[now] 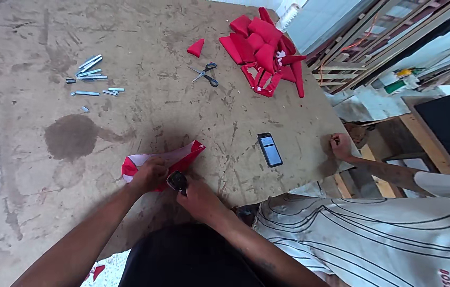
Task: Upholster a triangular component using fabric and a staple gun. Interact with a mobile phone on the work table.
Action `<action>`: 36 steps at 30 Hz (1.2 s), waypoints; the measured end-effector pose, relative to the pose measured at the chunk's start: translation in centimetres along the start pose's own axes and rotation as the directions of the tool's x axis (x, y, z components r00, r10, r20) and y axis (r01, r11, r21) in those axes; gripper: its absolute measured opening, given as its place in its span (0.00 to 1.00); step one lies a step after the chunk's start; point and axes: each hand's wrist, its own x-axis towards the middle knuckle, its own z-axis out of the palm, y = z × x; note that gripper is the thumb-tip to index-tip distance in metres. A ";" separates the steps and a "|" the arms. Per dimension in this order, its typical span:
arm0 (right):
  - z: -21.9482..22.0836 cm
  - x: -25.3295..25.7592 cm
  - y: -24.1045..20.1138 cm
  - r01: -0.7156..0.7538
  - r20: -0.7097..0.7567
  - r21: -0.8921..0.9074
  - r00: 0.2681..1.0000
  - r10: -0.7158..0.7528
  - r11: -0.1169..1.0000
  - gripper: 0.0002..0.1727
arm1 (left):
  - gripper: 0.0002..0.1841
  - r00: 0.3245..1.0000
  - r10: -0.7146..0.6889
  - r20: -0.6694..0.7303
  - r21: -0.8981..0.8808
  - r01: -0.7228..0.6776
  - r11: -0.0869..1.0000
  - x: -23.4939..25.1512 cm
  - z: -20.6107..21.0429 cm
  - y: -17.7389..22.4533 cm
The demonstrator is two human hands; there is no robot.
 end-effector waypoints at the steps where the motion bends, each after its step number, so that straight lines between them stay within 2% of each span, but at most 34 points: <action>1: 0.2 0.0 0.0 0.009 -0.001 0.002 1.000 -0.009 1.000 0.22 | 0.13 1.000 -0.004 -0.002 0.004 0.004 1.000 0.1 0.0 0.0; 9: 1.8 -0.5 -0.9 0.063 -0.035 -0.007 0.997 -0.063 0.998 0.22 | 0.18 0.999 -0.007 -0.052 0.026 0.008 1.000 0.3 -0.3 0.1; 15: 2.1 -0.7 -1.0 0.062 -0.013 0.004 0.998 -0.062 0.998 0.22 | 0.17 0.996 -0.020 -0.086 0.048 0.024 0.999 0.0 0.2 0.1; 18: 0.6 -2.0 0.5 0.047 -0.111 0.070 0.993 -0.039 0.996 0.21 | 0.18 0.988 -0.087 -0.124 0.007 0.088 0.996 0.4 -0.3 0.3; 20: -0.8 -2.9 2.9 -0.018 -0.202 0.087 0.979 0.035 0.996 0.20 | 0.17 0.983 -0.142 -0.116 -0.042 0.138 0.990 0.5 -0.6 0.7; 22: -2.0 -2.7 6.4 -0.082 -0.304 0.078 0.947 0.103 0.994 0.19 | 0.11 0.987 -0.154 -0.042 -0.083 0.150 0.985 0.4 -1.7 1.1; 24: -3.1 -2.0 10.2 -0.153 -0.392 0.081 0.903 0.173 0.985 0.21 | 0.08 0.983 -0.148 0.112 -0.081 0.157 0.984 0.3 -3.3 1.3; 27: -3.7 -0.6 15.0 -0.182 -0.484 0.103 0.850 0.209 0.978 0.32 | 0.26 0.936 -0.116 0.331 -0.042 0.138 0.990 -0.8 -5.7 1.2; 29: -3.4 0.5 17.4 -0.166 -0.535 0.135 0.817 0.213 0.977 0.36 | 0.31 0.913 -0.121 0.389 -0.024 0.142 0.990 -1.6 -6.2 1.2; 31: -3.1 1.5 18.9 -0.117 -0.574 0.163 0.796 0.191 0.980 0.34 | 0.28 0.912 -0.192 0.363 -0.040 0.221 0.974 -1.8 -5.5 1.9; 34: -3.0 1.8 18.4 -0.007 -0.613 0.195 0.780 0.128 0.981 0.25 | 0.29 0.904 -0.374 0.209 -0.101 0.400 0.911 -1.0 -1.6 5.0; 36: -2.9 0.7 16.0 -0.003 -0.493 0.243 0.861 0.126 0.970 0.21 | 0.34 0.870 -0.474 0.131 -0.132 0.490 0.862 0.1 1.6 7.6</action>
